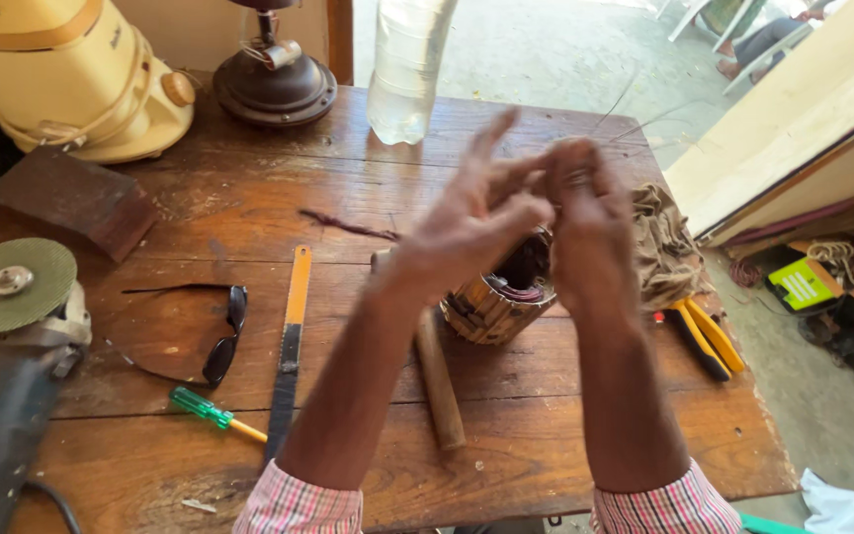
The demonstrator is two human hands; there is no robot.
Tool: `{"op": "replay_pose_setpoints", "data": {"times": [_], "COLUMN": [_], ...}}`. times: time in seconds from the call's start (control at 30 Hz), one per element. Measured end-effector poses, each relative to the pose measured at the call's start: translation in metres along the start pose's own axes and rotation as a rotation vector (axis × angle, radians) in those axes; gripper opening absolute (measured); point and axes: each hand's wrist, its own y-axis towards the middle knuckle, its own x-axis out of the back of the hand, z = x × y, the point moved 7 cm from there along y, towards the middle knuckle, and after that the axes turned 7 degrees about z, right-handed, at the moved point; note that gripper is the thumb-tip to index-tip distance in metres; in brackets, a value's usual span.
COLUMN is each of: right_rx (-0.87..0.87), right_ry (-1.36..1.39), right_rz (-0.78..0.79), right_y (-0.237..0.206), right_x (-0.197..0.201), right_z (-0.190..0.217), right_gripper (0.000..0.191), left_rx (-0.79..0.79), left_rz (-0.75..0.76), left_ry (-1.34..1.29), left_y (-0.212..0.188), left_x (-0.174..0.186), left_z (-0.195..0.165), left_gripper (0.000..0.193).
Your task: The person sits at a workbench and twists a bundle of copper winding wires from an electric motor armature together by hand, working along the bundle. They then lift the twisted wire bundle out of the motor and fan the loose wire ends apart with their hands.
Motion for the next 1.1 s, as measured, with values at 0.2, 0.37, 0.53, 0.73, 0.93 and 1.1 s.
{"op": "replay_pose_setpoints", "data": {"times": [0.2, 0.37, 0.53, 0.73, 0.93, 1.1], "right_rx": [0.109, 0.186, 0.305, 0.742, 0.966, 0.881], "right_ry": [0.857, 0.736, 0.855, 0.126, -1.378, -1.078], "right_rz": [0.159, -0.3, -0.198, -0.495, -0.285, 0.064], "right_y": [0.003, -0.002, 0.0, -0.041, -0.082, -0.069], "right_x": [0.02, 0.1, 0.15, 0.152, 0.063, 0.062], "right_z": [0.014, 0.023, 0.025, 0.05, 0.08, 0.048], "right_gripper": [0.031, 0.036, 0.029, 0.039, 0.055, 0.032], "left_rx": [0.242, 0.144, 0.215, 0.095, 0.293, -0.004], "left_rz": [0.118, 0.3, 0.3, 0.258, 0.223, 0.285], "left_ry": [0.25, 0.385, 0.425, 0.3, 0.393, 0.68], "left_y": [0.008, 0.013, 0.01, 0.009, 0.006, 0.009], "left_x": [-0.037, -0.041, -0.041, -0.045, -0.038, -0.041], "left_z": [0.051, 0.059, 0.064, 0.044, 0.05, 0.038], "left_gripper": [0.072, 0.042, 0.045, 0.036, 0.031, 0.026]}}
